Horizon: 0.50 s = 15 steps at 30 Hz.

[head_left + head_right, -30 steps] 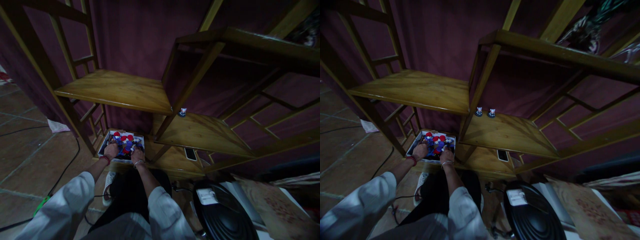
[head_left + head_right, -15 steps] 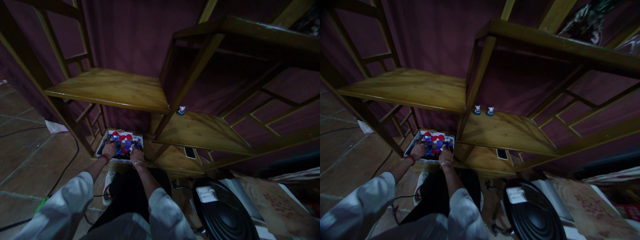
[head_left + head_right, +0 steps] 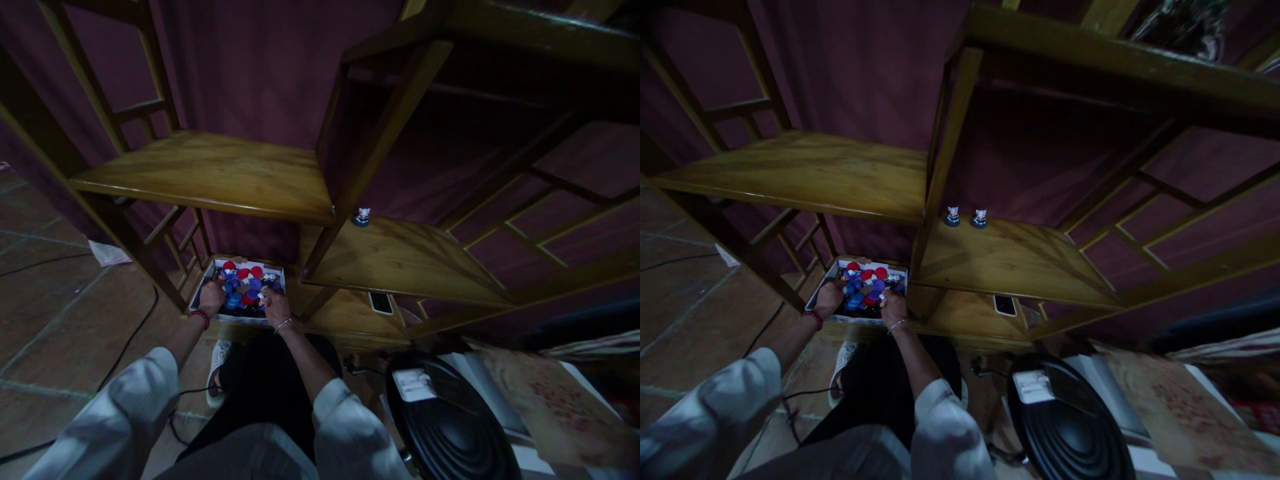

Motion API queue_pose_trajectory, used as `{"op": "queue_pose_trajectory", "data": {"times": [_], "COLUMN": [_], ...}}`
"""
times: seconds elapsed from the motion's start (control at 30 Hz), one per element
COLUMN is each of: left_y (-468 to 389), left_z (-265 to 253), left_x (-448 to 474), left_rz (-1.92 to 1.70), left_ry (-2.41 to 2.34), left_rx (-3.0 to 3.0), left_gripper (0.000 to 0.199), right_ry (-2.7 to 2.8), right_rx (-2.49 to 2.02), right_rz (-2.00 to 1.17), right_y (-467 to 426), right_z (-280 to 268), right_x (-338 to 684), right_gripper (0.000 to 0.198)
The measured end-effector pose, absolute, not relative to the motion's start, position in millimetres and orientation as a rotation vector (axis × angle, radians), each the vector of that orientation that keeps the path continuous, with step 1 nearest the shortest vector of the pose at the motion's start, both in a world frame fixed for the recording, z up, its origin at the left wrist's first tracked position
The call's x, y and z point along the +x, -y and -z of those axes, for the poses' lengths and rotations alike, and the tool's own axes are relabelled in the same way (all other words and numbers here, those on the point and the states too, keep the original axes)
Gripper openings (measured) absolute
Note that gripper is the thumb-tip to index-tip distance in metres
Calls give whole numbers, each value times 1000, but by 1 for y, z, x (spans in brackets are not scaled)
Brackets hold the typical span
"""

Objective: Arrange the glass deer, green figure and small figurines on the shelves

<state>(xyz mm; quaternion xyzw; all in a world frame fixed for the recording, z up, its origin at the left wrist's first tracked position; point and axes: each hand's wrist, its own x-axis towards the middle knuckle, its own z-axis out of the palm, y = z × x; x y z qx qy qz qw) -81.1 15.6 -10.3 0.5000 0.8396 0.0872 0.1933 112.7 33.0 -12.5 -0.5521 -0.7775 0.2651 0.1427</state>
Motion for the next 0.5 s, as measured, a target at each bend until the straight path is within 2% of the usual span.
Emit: {"op": "queue_pose_trajectory", "data": {"times": [0.5], "left_y": [-10], "left_z": [4], "left_x": [-73], "left_rz": [-293], "left_ry": [-2227], "left_rx": [1533], "left_gripper": [34], "right_ry": [2707], "right_rx": [-1408], "right_rz": [-611], "right_y": [-38], "right_z": [-15], "right_x": [142], "right_gripper": [34]}}
